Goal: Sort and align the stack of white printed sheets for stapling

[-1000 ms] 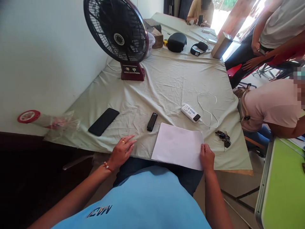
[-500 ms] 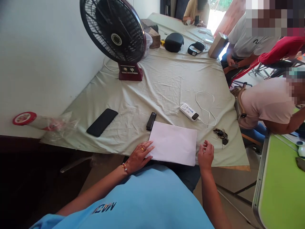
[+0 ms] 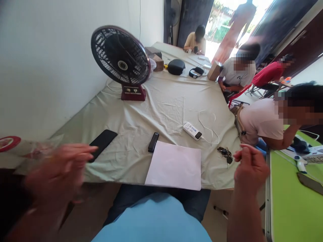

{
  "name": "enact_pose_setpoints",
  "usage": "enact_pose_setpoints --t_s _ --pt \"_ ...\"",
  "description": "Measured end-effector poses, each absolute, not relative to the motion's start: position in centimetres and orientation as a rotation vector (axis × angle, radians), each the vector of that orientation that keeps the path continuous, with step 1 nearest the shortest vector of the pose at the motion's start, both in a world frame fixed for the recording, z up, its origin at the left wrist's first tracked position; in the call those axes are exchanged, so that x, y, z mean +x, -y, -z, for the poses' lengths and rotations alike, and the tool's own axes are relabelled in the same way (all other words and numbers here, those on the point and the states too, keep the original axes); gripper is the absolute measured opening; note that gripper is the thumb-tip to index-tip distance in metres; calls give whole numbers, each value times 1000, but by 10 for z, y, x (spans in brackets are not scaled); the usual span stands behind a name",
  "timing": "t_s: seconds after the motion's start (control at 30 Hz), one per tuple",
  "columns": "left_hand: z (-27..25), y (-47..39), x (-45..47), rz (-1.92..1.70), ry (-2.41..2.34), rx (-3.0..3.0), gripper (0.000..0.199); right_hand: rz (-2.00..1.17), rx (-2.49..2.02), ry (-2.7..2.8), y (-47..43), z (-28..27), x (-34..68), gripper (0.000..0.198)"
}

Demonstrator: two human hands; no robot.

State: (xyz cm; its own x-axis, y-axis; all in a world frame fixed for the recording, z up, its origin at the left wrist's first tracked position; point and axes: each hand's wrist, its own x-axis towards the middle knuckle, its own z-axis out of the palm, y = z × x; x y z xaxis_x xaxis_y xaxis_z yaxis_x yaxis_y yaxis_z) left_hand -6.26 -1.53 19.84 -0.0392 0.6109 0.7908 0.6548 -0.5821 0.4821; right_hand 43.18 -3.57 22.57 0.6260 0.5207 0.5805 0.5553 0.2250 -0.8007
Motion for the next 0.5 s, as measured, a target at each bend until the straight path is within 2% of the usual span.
enact_pose_setpoints --t_s 0.07,0.13,0.2,0.23,0.37,0.43,0.5 --pt "-229 10 -69 1837 1335 -1940 6 259 -1144 981 27 -273 417 7" --pt "-238 3 -61 1846 1262 -1870 7 458 -984 1023 19 -305 400 14" --pt "-222 -3 -40 1603 1262 -1968 12 569 -899 1032 10 -310 386 14" --pt "-204 -5 -25 1498 1256 -2077 19 515 -937 1063 4 -301 381 12" --pt "-87 -4 32 1137 968 -2542 34 -29 -1506 1754 -16 -207 364 24" --pt "-24 -3 44 900 1030 -2696 25 -298 -1786 2152 -18 -140 357 29" --pt "24 -1 42 778 1212 -2692 25 -375 -1937 2296 -12 -69 350 30"
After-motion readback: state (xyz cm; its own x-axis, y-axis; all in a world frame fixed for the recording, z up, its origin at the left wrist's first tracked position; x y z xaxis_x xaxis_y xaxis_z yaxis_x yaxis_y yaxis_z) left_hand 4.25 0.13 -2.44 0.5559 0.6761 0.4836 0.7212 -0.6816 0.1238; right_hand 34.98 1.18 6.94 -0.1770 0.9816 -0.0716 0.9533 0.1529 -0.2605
